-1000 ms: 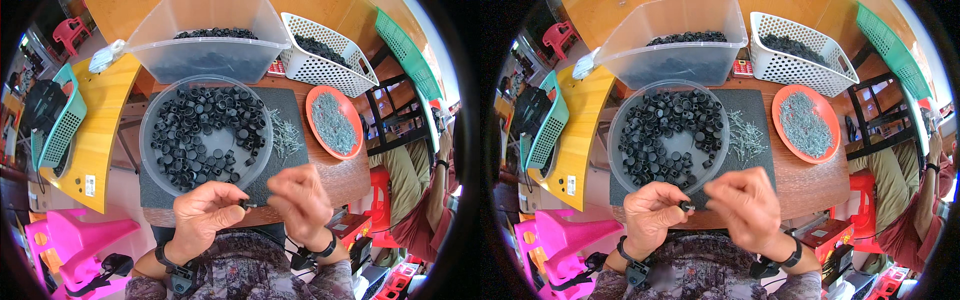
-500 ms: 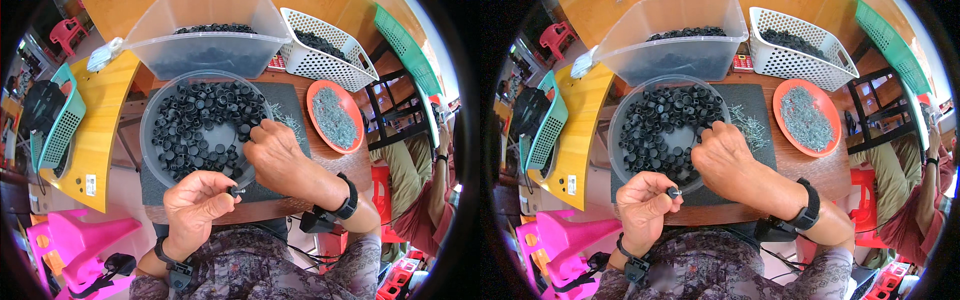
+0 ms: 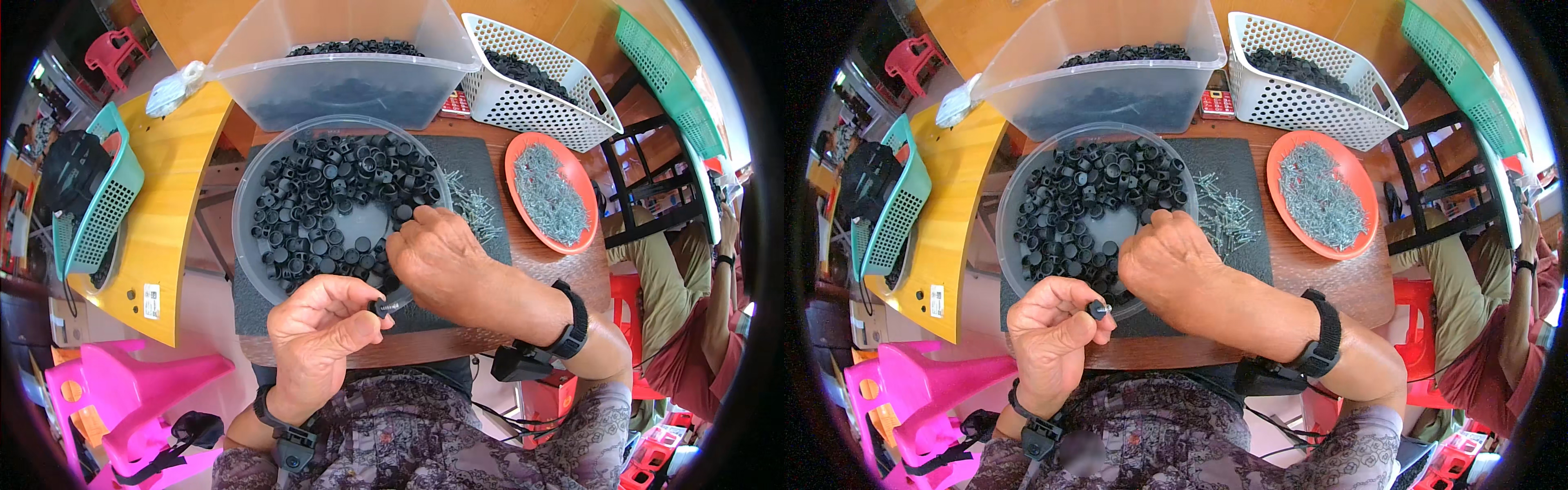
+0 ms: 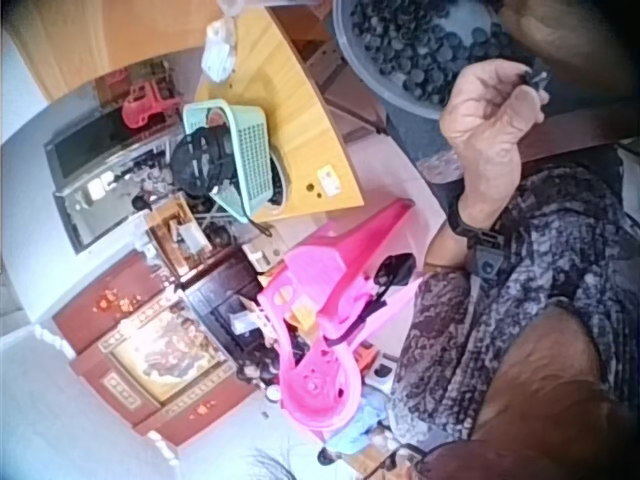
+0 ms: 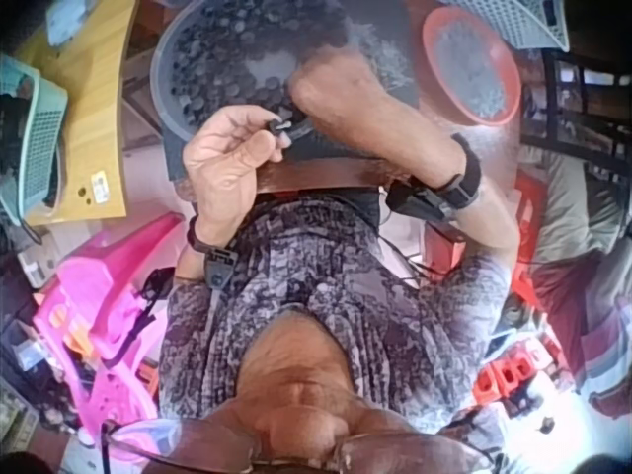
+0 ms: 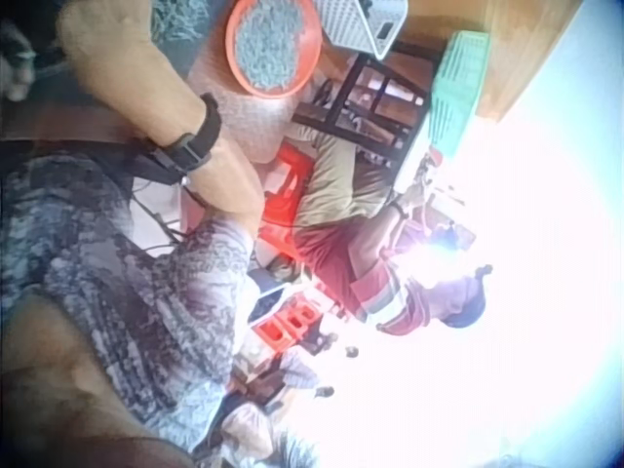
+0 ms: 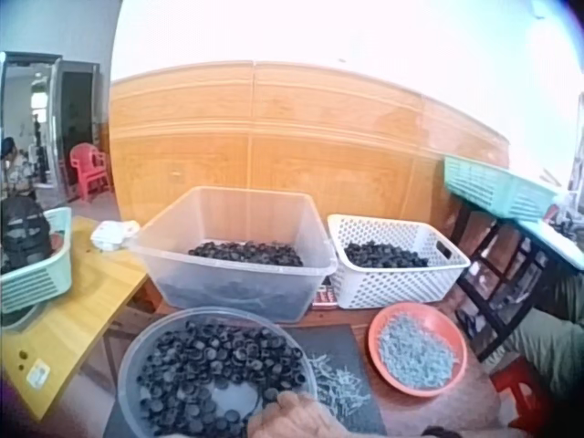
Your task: Assembling small black plastic components by hand, inserting pins into the caps.
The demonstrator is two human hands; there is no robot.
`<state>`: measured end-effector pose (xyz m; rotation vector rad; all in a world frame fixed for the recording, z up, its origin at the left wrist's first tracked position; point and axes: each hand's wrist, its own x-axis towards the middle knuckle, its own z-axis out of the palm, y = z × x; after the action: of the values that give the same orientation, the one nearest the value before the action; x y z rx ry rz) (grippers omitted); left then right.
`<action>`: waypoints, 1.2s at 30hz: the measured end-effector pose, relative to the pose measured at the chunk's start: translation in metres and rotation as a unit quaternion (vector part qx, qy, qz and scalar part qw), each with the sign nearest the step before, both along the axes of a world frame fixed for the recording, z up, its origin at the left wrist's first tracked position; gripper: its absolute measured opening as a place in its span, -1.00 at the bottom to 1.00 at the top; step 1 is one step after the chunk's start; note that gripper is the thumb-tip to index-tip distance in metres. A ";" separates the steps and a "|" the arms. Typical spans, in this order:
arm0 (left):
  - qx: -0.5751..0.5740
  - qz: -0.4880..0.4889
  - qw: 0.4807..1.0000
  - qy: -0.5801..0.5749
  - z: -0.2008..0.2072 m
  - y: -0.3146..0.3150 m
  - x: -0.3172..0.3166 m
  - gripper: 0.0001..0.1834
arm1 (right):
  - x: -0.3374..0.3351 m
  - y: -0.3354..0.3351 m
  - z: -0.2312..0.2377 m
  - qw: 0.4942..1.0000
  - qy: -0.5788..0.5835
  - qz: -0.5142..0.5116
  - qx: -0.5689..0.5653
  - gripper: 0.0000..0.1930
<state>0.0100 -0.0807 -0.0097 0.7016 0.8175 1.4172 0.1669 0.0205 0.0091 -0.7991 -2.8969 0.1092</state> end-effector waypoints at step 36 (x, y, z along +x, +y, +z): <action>0.042 0.000 0.999 0.009 0.000 -0.001 0.017 -0.76 | 0.029 -0.070 -0.013 0.711 0.580 -0.118 -0.380 -0.73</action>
<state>0.0270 -0.0822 -0.0098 0.7804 0.7754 1.4543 0.1955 -0.0493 -0.0034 -0.7386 -1.4451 1.2925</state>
